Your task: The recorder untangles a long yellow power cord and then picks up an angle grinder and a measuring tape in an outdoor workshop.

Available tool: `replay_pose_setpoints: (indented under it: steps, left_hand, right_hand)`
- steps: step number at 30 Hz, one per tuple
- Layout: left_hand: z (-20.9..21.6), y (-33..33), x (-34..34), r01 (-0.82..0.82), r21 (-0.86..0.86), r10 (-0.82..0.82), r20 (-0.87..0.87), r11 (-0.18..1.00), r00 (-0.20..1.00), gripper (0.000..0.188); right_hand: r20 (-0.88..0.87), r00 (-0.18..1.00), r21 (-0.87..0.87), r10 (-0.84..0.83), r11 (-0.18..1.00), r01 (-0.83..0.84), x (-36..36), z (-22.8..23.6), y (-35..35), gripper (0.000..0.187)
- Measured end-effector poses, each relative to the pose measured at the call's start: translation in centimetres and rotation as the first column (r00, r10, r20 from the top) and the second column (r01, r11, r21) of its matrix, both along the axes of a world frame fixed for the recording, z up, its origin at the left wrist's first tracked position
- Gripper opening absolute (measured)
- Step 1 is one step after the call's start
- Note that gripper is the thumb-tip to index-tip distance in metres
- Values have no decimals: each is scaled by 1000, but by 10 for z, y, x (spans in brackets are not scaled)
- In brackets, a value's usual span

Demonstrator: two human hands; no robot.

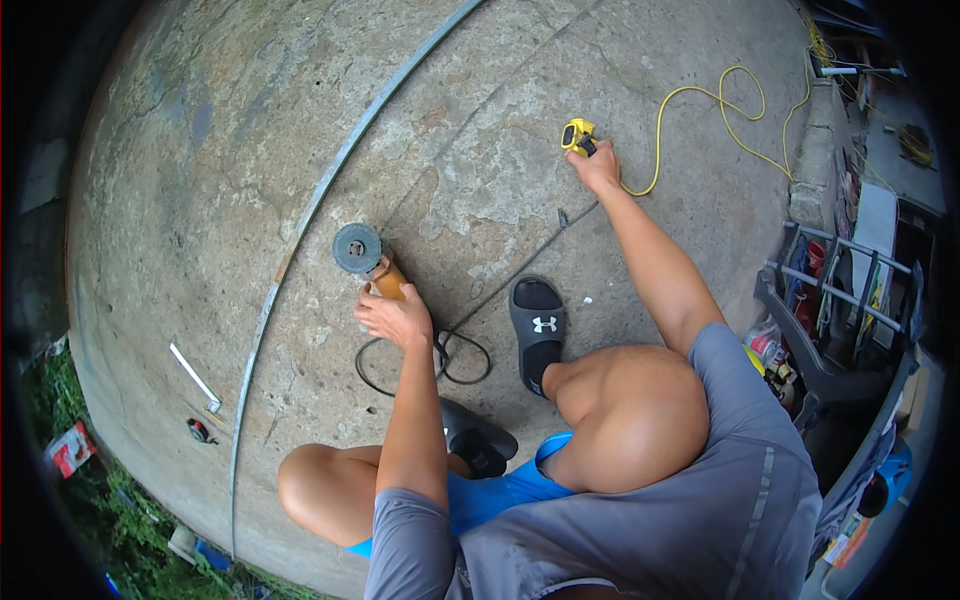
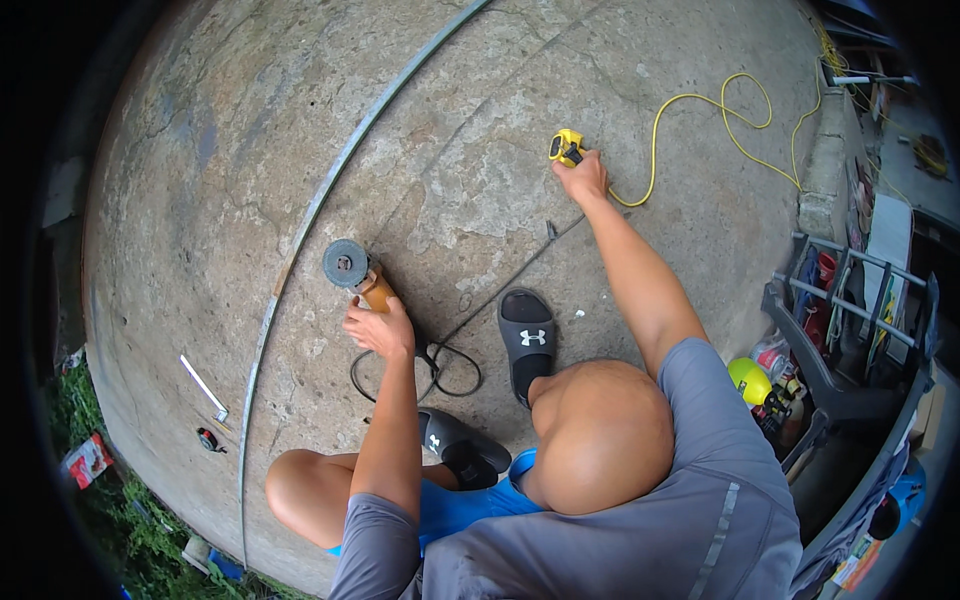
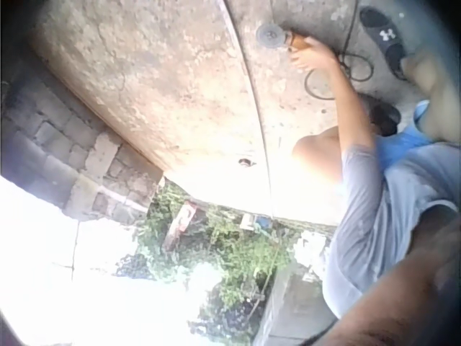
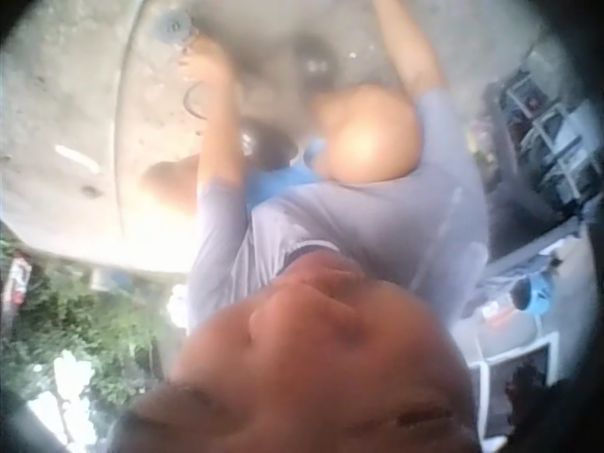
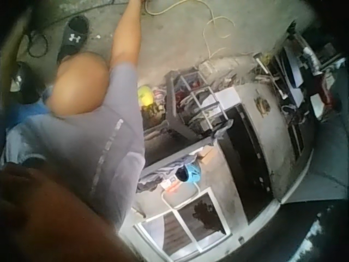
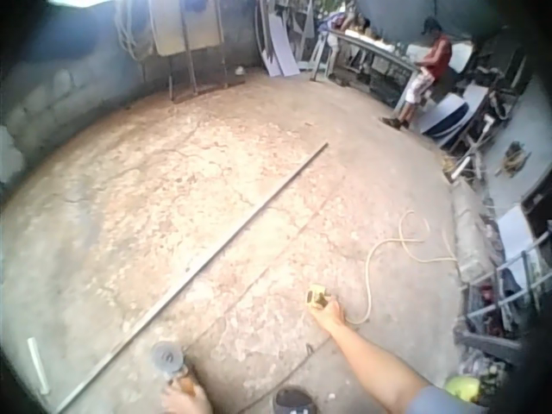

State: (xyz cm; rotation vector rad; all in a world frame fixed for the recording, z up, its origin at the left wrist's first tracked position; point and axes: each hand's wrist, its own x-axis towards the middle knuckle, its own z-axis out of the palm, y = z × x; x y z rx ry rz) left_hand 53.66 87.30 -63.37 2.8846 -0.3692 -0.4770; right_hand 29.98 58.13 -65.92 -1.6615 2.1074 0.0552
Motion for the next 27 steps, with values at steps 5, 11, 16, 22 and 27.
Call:
replay_pose_setpoints:
  steps: [5,11,16,22,27]
  left_hand:
    - [5,-20,-23,-113,-643,-250,-445,757,860,43]
    - [52,-90,-53,-713,-201,-233,-971,672,54,68]
    - [23,-93,-67,-719,-217,-345,-938,660,-33,45]
    - [10,-82,-58,-851,-42,-278,-953,523,-124,34]
    - [21,-88,-60,-793,-181,-293,-956,582,2,39]
  right_hand:
    - [542,830,349,-130,934,-82,-9,25,9,42]
    - [705,686,572,-183,718,-396,15,90,62,20]
    - [588,704,194,399,775,-601,34,93,89,40]
    - [486,761,221,429,783,-582,23,136,102,41]
    - [506,740,242,442,751,-614,26,141,115,41]
